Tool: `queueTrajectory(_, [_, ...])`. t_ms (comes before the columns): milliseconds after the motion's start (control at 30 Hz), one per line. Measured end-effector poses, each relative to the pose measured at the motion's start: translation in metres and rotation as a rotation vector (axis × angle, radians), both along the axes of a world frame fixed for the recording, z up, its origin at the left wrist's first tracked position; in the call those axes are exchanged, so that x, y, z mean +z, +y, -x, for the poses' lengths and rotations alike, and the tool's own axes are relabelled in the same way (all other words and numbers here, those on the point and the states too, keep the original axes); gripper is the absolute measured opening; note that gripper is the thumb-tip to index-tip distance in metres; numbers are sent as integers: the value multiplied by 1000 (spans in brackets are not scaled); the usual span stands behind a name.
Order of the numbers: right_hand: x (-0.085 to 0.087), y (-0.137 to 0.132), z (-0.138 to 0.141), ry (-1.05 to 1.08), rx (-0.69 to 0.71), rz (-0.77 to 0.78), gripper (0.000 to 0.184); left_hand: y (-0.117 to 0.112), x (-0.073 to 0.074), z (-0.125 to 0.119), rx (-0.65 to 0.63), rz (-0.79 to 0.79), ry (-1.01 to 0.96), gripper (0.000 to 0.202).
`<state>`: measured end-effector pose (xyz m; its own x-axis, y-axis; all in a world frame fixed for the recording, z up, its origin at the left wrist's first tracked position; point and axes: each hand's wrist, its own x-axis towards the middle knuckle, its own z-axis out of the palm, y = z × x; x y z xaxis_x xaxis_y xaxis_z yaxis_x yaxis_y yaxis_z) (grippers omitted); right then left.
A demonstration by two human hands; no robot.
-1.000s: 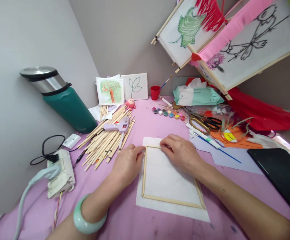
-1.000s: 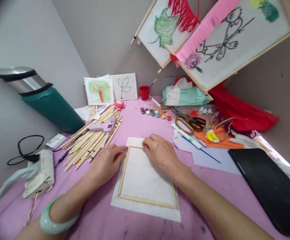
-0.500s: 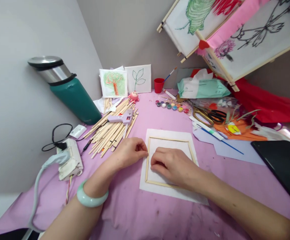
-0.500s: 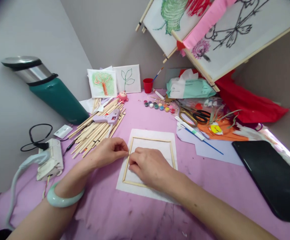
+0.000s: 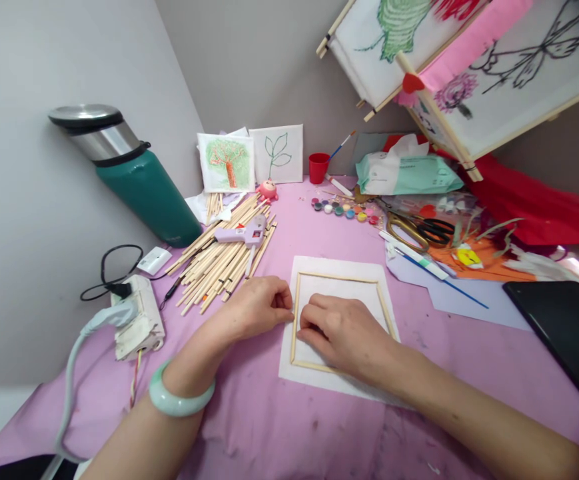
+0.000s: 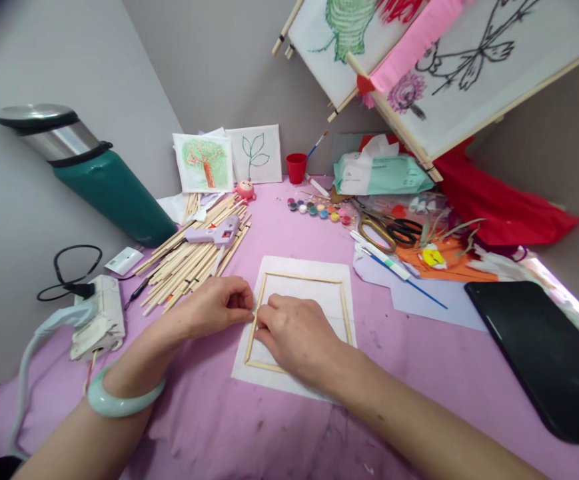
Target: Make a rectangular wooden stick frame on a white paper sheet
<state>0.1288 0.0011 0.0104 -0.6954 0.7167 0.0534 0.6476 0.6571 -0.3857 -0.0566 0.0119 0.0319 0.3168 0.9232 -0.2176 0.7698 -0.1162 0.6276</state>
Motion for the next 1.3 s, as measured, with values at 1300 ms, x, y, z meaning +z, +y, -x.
queueTrajectory(1300, [30,36,-57,221,-431,33,16,-1,-5,-8,77,-88,144,26])
